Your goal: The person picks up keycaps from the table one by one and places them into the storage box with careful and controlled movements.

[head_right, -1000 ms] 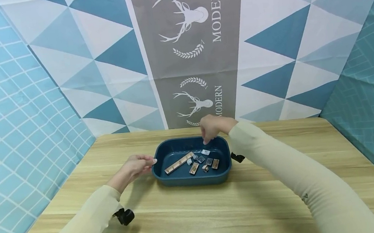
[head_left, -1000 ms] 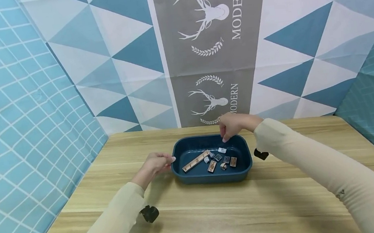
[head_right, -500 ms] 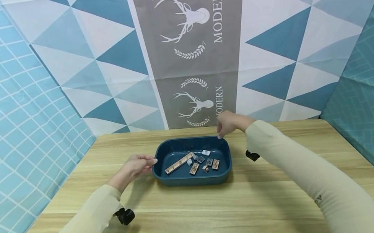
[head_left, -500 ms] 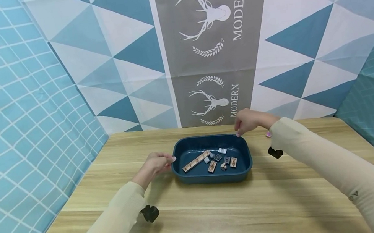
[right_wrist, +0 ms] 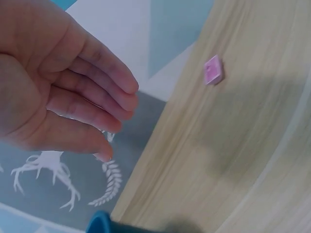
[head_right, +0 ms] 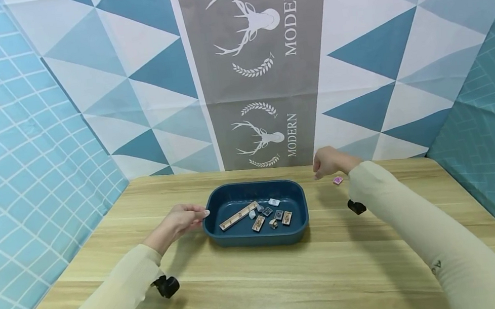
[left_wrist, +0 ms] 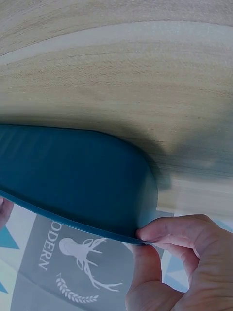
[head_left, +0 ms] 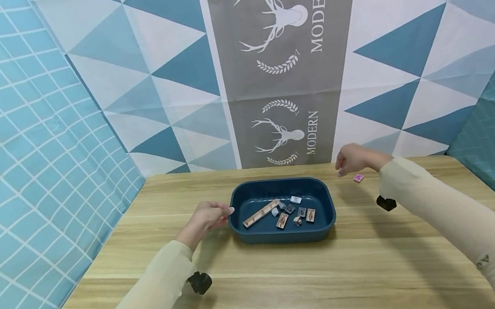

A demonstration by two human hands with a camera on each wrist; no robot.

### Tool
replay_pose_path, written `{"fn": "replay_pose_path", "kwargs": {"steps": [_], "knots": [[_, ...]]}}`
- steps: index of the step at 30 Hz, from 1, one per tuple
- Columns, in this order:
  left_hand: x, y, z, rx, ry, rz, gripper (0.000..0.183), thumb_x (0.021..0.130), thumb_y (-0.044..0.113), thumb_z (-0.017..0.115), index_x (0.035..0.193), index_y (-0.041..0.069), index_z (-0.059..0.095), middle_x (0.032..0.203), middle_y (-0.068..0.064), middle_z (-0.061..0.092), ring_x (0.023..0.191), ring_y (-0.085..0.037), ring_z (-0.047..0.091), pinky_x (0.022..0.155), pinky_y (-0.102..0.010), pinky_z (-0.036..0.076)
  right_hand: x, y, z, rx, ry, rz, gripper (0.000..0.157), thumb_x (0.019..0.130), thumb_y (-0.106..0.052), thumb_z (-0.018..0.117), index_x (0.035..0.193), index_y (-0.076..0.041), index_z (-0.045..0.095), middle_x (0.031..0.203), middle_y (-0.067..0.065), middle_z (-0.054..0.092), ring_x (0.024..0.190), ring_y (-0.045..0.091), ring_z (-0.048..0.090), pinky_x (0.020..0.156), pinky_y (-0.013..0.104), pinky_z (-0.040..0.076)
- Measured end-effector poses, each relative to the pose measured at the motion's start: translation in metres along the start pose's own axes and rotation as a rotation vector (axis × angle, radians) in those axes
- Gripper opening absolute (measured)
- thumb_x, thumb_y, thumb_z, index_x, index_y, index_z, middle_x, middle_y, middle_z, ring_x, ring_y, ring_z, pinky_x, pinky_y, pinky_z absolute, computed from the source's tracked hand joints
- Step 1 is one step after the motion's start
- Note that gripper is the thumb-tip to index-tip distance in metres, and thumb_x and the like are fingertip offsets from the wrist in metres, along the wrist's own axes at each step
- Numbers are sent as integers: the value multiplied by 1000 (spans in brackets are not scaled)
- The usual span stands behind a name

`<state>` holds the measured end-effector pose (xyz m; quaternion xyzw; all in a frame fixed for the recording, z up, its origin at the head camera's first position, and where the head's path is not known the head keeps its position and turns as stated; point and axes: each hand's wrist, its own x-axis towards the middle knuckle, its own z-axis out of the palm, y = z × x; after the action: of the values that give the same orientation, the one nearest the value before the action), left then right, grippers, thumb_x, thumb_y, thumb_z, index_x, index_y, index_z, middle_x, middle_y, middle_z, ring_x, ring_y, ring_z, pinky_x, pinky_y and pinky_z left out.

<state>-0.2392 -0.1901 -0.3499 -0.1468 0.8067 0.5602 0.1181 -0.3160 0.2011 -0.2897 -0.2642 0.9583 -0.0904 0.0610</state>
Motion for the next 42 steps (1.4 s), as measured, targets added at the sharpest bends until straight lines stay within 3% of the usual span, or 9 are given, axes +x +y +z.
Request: {"fn": "replay_pose_path", "kwargs": {"steps": [10,17,28,32,38,42], "knots": [[0,0,0,-5,3,1,28,91,10,65,115,-3,60,105,-9,57,80,-9,57,78,-22,58,-3,24,8,27,2,42,25,81,-12,72,94,9,70,89,19,71,79,25,65,75,42,57],[1,-1,1,1,-4,8,25,91,10,65,112,-3,62,100,-7,56,77,-9,57,70,-18,56,-6,36,15,60,14,106,26,83,-10,70,98,12,69,94,25,70,84,31,66,77,44,57],[1,-1,0,7,7,1,25,91,11,65,112,-3,61,102,-7,57,77,-9,57,68,-16,55,-9,49,20,50,41,180,31,79,-15,73,95,12,69,95,26,71,93,43,65,84,50,55],[1,-2,0,8,8,-7,25,91,10,65,113,-3,62,103,-8,57,80,-10,57,74,-20,57,-8,53,26,57,49,201,30,79,-15,74,93,11,70,97,27,70,95,45,63,86,51,55],[1,-1,1,19,2,-8,27,92,11,64,116,-3,61,113,-13,58,88,-14,57,93,-31,56,-6,59,33,74,47,247,33,80,-16,72,96,12,68,101,28,68,97,46,61,88,51,54],[2,0,1,15,4,-6,28,92,10,64,116,-3,61,114,-13,58,88,-14,58,91,-30,56,-4,62,37,84,62,261,33,80,-15,72,95,13,67,99,29,67,95,44,62,87,51,53]]}}
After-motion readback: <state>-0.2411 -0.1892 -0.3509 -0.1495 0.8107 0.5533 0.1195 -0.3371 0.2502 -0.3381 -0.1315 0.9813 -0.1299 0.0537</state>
